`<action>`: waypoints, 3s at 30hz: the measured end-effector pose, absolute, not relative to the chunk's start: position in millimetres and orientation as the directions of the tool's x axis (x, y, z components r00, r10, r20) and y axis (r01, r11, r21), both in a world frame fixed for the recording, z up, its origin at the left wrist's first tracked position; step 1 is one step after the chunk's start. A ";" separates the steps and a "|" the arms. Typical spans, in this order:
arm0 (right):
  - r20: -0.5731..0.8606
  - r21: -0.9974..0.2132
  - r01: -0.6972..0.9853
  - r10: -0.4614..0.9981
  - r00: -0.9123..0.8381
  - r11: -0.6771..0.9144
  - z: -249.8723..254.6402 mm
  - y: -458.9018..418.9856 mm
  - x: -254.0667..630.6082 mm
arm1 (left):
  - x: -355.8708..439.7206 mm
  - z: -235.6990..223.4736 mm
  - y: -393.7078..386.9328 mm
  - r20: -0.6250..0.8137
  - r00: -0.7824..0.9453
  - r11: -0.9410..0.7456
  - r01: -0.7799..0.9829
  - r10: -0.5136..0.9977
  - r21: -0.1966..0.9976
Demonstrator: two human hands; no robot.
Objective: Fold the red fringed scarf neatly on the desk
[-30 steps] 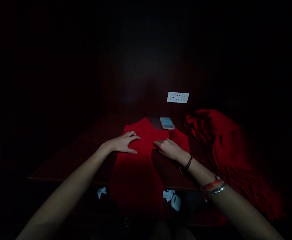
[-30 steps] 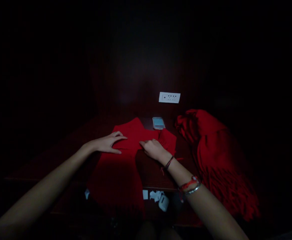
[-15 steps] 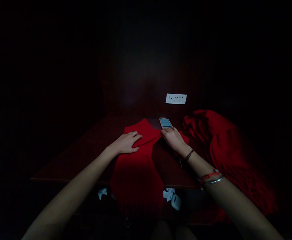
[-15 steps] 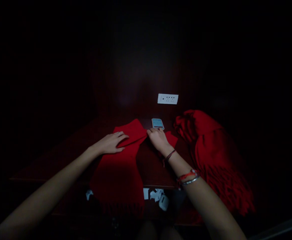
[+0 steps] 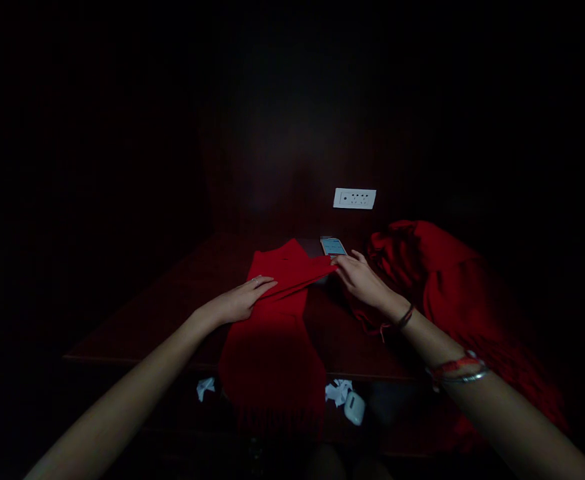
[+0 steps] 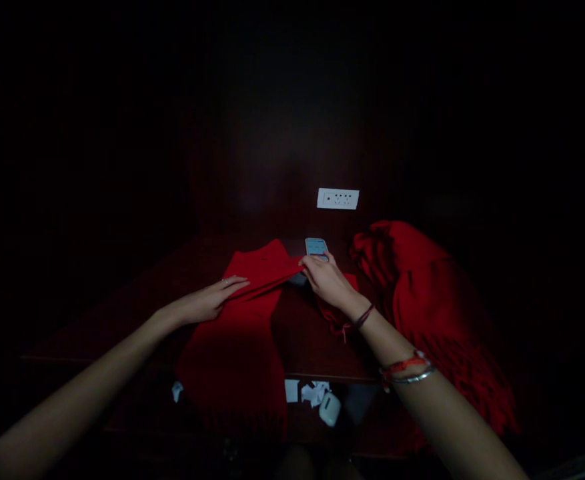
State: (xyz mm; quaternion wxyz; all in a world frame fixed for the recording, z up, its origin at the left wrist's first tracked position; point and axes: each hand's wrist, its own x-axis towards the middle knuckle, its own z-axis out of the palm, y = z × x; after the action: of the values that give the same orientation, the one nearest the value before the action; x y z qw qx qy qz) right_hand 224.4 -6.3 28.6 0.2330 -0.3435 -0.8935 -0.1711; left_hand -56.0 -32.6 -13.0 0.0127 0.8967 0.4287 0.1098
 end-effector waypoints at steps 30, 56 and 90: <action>0.305 0.518 0.773 0.765 -0.567 0.366 7.0 -32.5 277.4 | -63.1 -27.4 24.6 -0.013 0.300 -0.291 0.935 0.954 0.204; 0.163 -0.021 0.835 0.826 -0.540 0.550 51.6 64.5 188.7 | -89.7 -15.2 34.2 -0.075 0.326 -0.303 0.927 0.942 0.221; 0.278 0.371 0.570 0.499 -0.821 0.733 -11.5 -29.2 196.0 | -77.0 -19.6 24.2 -0.081 0.591 -0.562 0.794 0.802 0.231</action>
State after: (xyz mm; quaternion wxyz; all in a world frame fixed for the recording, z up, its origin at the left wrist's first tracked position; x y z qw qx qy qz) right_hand 196.0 -29.2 -11.5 0.0797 -0.2882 -0.9273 -0.2250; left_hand -77.0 24.2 -19.6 0.1222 0.8836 0.4518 0.0164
